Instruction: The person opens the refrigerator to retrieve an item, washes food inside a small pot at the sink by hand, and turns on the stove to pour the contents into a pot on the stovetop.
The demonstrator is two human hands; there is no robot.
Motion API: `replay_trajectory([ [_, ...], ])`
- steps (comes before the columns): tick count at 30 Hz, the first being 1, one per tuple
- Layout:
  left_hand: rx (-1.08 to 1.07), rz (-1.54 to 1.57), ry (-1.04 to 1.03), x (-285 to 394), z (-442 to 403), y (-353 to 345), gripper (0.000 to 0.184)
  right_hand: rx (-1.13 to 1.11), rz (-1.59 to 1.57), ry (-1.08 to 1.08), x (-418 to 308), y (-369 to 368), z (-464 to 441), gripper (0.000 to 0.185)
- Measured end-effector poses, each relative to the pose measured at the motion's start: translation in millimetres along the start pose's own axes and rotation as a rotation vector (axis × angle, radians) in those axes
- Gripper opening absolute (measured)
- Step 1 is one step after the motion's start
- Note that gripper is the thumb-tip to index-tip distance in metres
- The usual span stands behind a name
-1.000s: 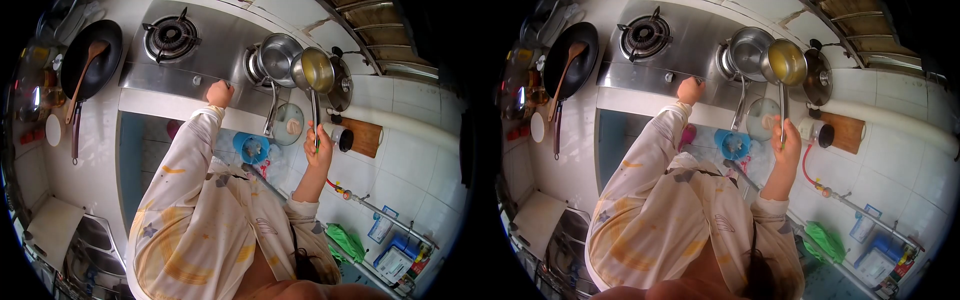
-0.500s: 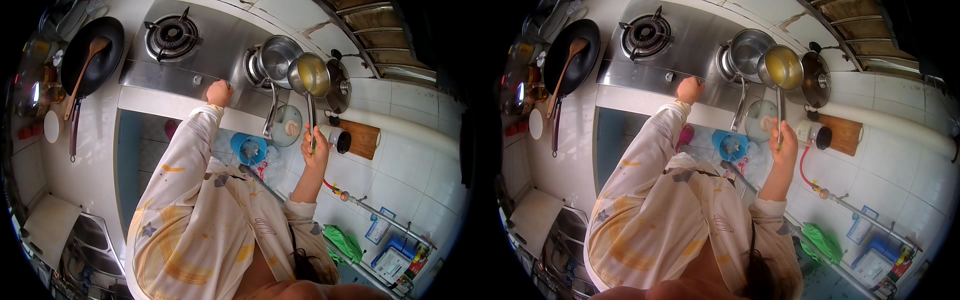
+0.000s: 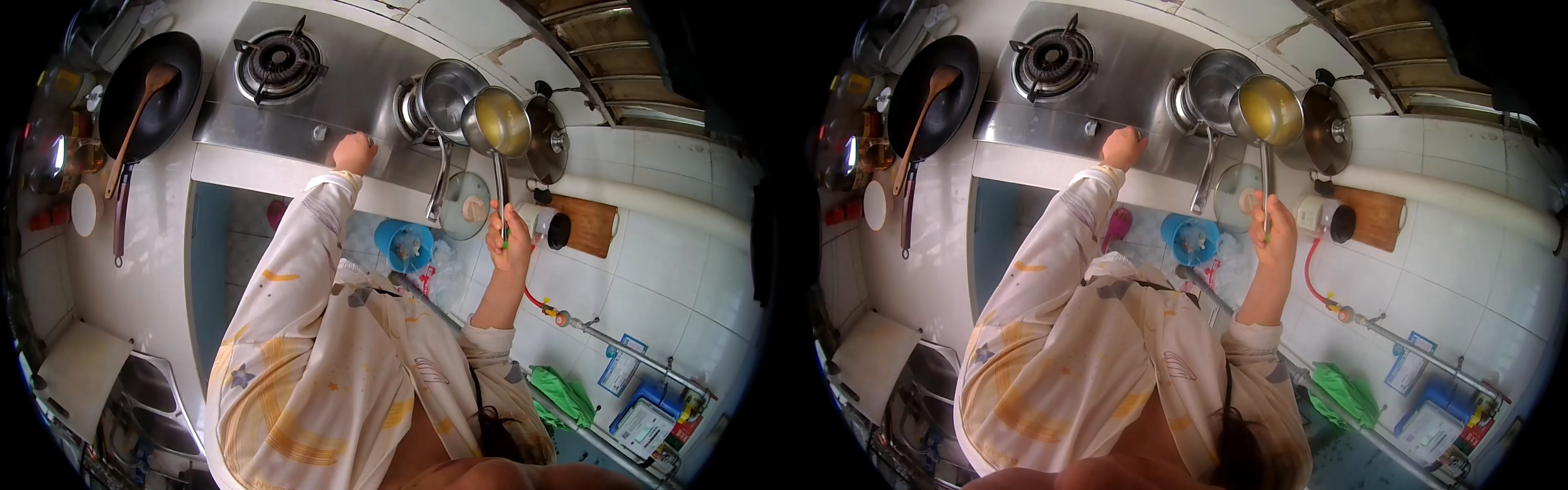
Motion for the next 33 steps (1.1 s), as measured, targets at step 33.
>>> replay_trajectory([
  [33, 0.182, 0.113, 0.633, -348, 353, 0, 0.034, 0.079, 0.528, 0.246, -12, 12, -47, 0.026],
])
Point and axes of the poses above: each hand's wrist, its own z-axis away from the middle knuckle, its own y-axis out of the back of the hand, x = y × z, the point moved 6 cm from there along -z, towards the middle knuckle, and after that the axes turned 4 degrees about y, right-handed, at the moved point
